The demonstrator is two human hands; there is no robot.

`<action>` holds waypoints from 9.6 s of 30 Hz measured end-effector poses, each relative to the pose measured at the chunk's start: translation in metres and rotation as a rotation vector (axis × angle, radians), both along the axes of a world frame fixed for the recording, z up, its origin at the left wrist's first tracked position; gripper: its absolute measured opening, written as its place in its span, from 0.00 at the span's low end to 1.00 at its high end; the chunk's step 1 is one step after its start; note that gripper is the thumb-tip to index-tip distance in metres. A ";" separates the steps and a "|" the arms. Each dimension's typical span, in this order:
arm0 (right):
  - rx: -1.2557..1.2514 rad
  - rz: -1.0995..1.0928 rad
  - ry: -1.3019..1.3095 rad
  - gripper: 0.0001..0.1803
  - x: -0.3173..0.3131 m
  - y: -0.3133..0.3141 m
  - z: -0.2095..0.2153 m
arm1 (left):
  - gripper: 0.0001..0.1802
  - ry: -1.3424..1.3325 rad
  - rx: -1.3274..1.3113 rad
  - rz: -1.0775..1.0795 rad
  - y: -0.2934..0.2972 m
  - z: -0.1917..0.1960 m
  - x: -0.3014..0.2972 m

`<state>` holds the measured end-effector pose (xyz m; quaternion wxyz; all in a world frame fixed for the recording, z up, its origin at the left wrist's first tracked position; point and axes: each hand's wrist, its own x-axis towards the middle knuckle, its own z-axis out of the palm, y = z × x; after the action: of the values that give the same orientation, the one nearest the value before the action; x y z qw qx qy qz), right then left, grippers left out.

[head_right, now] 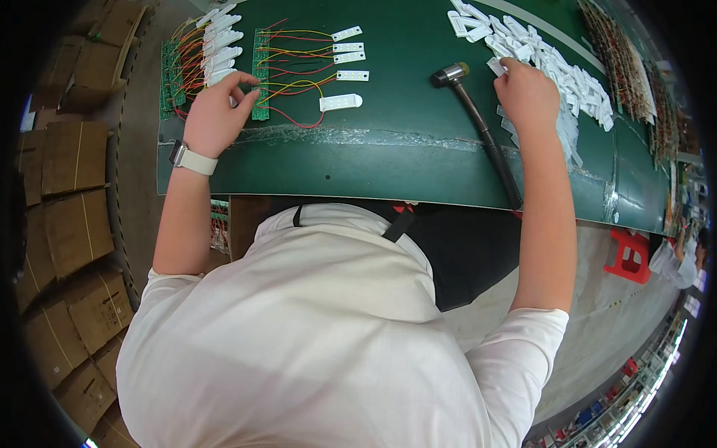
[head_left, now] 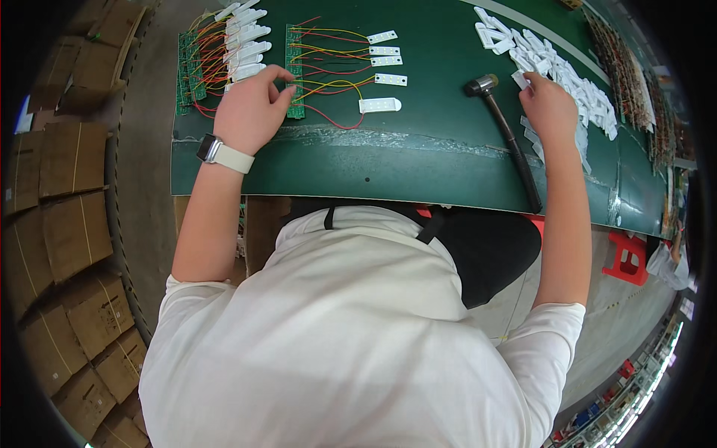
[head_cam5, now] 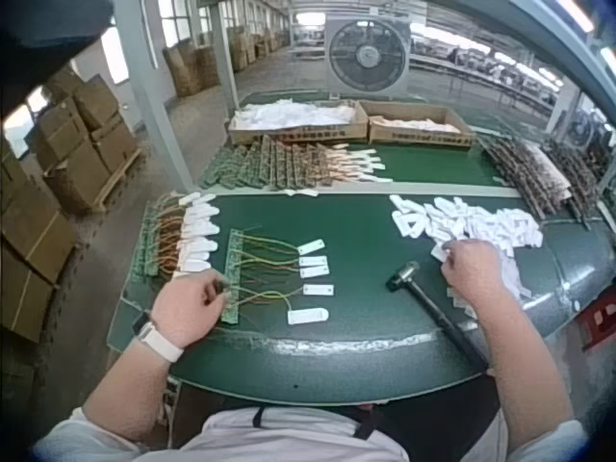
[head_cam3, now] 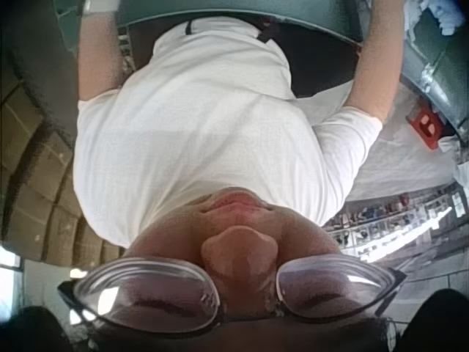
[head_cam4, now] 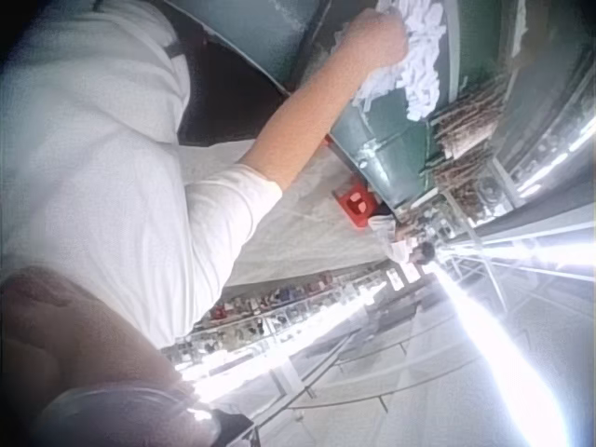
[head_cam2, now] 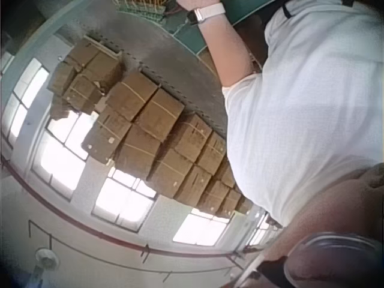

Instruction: The person assembles small electronic components onto a strip by securing them with a hammer.

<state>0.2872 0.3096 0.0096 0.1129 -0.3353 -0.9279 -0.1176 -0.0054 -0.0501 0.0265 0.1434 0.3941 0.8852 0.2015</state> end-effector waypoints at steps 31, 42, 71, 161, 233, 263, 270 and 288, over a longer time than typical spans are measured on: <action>-0.669 0.240 0.386 0.10 -0.074 -0.135 -0.011 | 0.08 0.217 0.159 -0.208 0.078 -0.014 0.025; -0.580 0.342 0.414 0.08 -0.095 -0.137 -0.022 | 0.07 -0.620 0.522 -0.069 0.074 0.005 -0.022; -0.489 0.582 0.536 0.07 -0.087 -0.129 -0.036 | 0.10 0.038 0.016 -0.394 0.099 -0.017 0.014; -0.403 0.538 0.481 0.09 -0.104 -0.130 -0.038 | 0.20 0.280 0.219 -0.535 0.096 -0.011 0.017; -0.461 -0.466 0.278 0.21 0.083 0.012 0.010 | 0.35 0.212 -0.052 -0.438 0.096 -0.021 0.005; -0.619 0.281 0.498 0.17 -0.076 -0.123 0.018 | 0.32 0.267 0.074 -0.420 0.090 -0.036 0.005; -0.593 0.412 0.470 0.16 -0.114 -0.138 -0.001 | 0.31 0.190 -0.026 -0.509 0.087 0.001 0.004; -0.567 0.403 0.417 0.16 -0.117 -0.140 -0.015 | 0.33 0.190 -0.017 -0.523 0.085 0.009 0.008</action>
<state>0.1701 0.1701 -0.0059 0.2226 -0.1815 -0.9278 0.2380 0.0023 0.0349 0.0351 0.1101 0.6250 0.7646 0.1121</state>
